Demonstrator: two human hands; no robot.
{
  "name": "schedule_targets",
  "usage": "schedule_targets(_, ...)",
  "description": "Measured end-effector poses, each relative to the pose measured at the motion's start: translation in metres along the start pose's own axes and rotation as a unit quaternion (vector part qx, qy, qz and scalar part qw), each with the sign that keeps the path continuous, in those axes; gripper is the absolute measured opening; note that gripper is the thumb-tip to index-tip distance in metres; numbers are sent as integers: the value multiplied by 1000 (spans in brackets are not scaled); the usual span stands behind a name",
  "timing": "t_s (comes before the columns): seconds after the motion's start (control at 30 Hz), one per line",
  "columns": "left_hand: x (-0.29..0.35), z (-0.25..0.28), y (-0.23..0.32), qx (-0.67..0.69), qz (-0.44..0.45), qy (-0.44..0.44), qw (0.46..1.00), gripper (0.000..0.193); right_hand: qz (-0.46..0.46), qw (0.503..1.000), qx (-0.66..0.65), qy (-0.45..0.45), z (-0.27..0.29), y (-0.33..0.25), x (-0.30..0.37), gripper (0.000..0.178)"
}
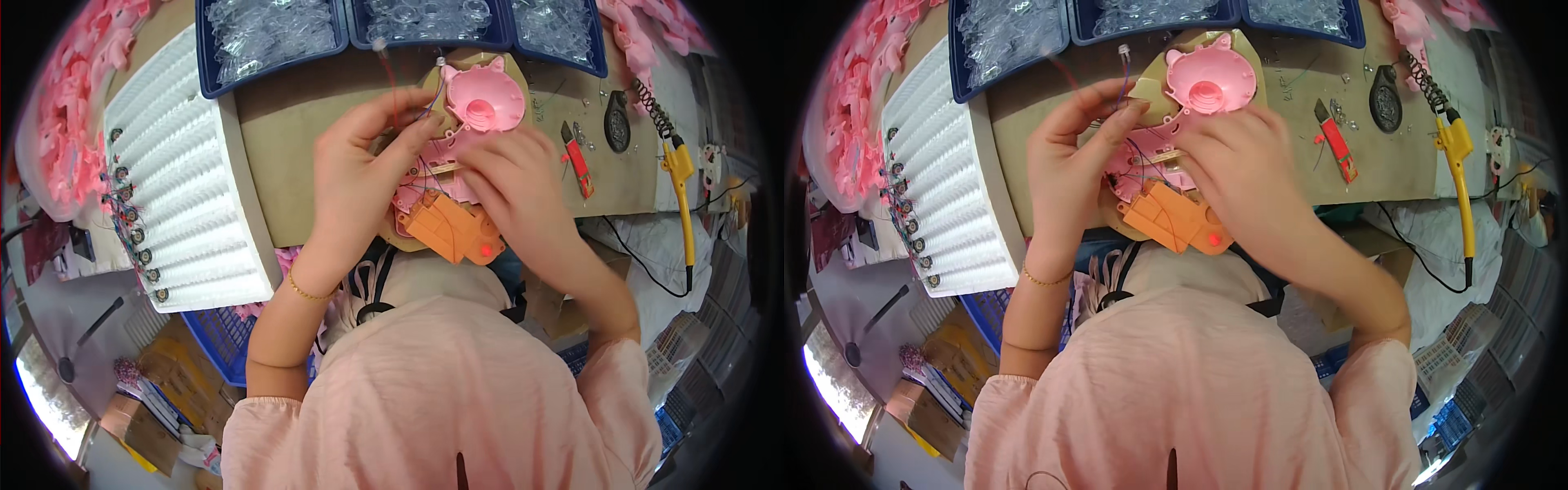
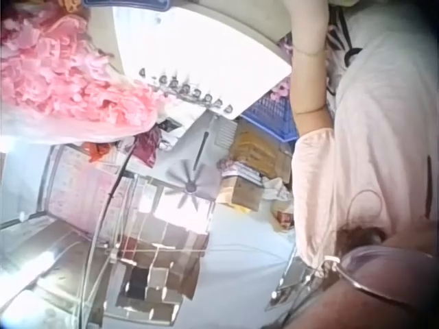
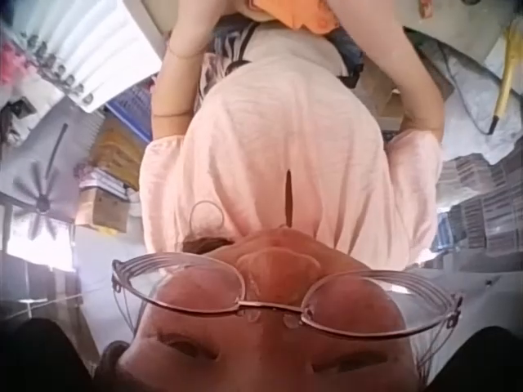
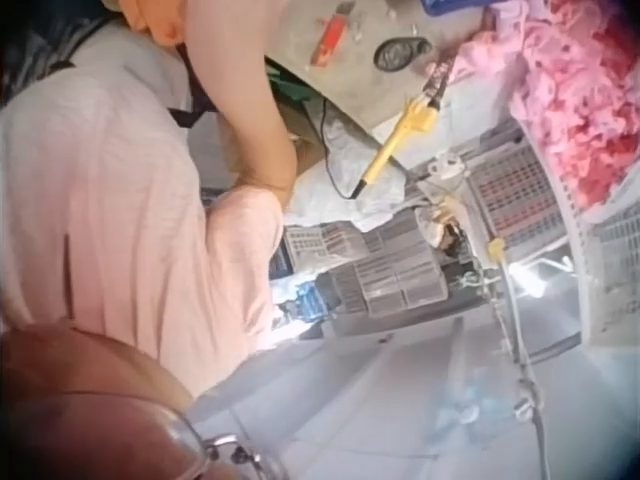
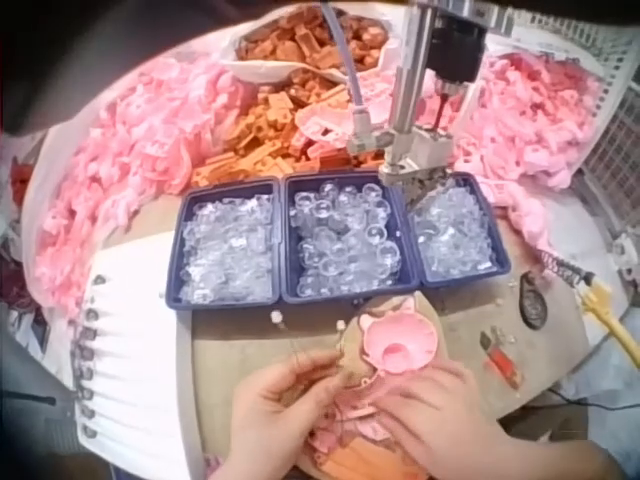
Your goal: Assembling a pink toy pony by soldering internal wires and joining the plastic housing components.
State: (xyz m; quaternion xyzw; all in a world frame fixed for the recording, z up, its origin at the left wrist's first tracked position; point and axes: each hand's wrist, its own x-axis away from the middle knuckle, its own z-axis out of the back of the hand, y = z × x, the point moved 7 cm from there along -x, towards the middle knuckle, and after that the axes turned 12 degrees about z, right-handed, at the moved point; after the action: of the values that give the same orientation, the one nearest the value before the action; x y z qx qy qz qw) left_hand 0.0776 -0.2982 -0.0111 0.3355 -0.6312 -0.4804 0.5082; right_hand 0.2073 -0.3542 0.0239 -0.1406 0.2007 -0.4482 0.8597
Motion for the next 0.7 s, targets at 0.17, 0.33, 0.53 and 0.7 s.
schedule_targets(0.17,-1,-6,22,-128,-82,5,988,16,-105,993,38,-38,13,-44,32,61)
schedule_targets(0.33,-1,-2,45,-348,-168,113,915,14,-107,991,-56,-65,27,-31,17,57)
schedule_targets(0.53,-8,11,14,51,8,57,997,14,-27,990,-141,-8,17,2,3,56)
schedule_targets(0.7,40,31,15,-235,-240,161,928,24,48,993,-106,9,11,0,2,58)
